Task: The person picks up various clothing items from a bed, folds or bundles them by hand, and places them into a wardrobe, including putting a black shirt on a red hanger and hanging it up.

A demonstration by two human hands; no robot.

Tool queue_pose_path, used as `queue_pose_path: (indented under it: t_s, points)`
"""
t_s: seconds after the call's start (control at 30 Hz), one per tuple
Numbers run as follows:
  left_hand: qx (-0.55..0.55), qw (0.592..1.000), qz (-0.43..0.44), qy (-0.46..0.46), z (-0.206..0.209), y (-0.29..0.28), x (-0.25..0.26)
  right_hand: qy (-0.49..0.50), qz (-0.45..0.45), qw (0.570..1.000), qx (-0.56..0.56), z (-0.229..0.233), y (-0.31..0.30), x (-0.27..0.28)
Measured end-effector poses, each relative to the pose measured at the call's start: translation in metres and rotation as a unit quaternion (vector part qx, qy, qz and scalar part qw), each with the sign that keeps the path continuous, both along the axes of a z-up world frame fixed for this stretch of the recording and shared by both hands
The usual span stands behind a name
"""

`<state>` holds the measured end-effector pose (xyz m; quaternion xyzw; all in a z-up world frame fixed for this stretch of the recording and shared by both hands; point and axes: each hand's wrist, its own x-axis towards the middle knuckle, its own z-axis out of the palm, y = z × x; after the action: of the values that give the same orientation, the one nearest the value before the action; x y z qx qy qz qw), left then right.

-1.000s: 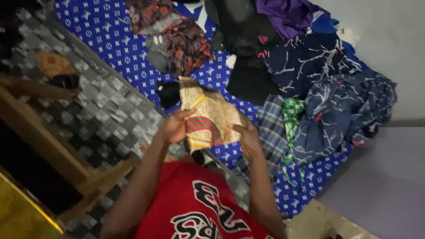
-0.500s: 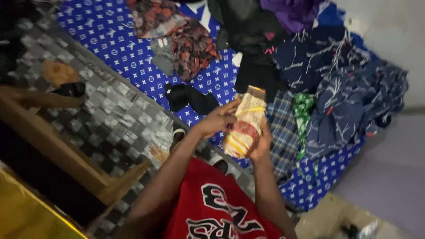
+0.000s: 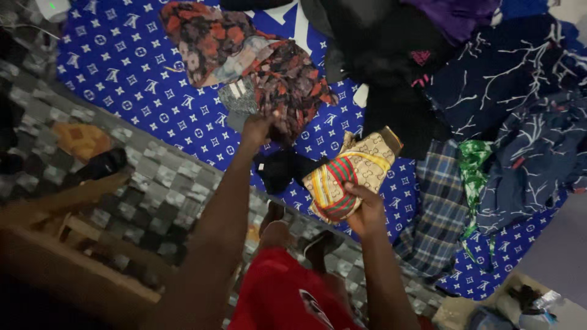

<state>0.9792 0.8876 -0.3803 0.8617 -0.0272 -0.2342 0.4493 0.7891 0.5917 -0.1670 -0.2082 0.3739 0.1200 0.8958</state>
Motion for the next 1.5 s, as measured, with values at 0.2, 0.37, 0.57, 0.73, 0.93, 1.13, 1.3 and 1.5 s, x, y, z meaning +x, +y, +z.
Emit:
queue_pose_path:
  t_s: [0.2,0.37,0.57,0.73,0.93,1.13,1.3,1.5]
  points:
    - [0.083,0.972,0.208,-0.073,-0.078,-0.076,0.02,0.042,-0.02,0.999,-0.025,-0.012,0.004,-0.023]
    - [-0.366,0.882,0.223,0.198,0.008,-0.147,-0.02,0.047,-0.129,0.989,-0.057,-0.015,-0.019,-0.065]
    - [-0.416,0.825,-0.189,0.333,0.224,-0.15,-0.129,-0.136,-0.119,0.983,-0.04,0.035,-0.026,-0.065]
    - [-0.36,0.831,-0.247,0.344,0.271,-0.112,-0.156,-0.17,0.009,0.964,-0.205,0.048,-0.04,-0.089]
    - [-0.281,0.854,0.111,0.424,0.304,-0.157,-0.182,-0.202,0.049,0.935,-0.287,0.131,-0.045,-0.138]
    - [-0.533,0.786,0.136,0.283,0.36,-0.211,-0.225,-0.167,-0.058,0.936,-0.304,0.138,-0.075,-0.247]
    - [-0.697,0.682,-0.006,0.222,0.411,-0.23,-0.246,-0.201,0.018,0.739,-0.643,0.071,-0.127,-0.356]
    - [-0.687,0.689,-0.134,0.188,0.468,-0.238,-0.251,-0.085,-0.261,0.83,-0.485,0.112,-0.167,-0.414]
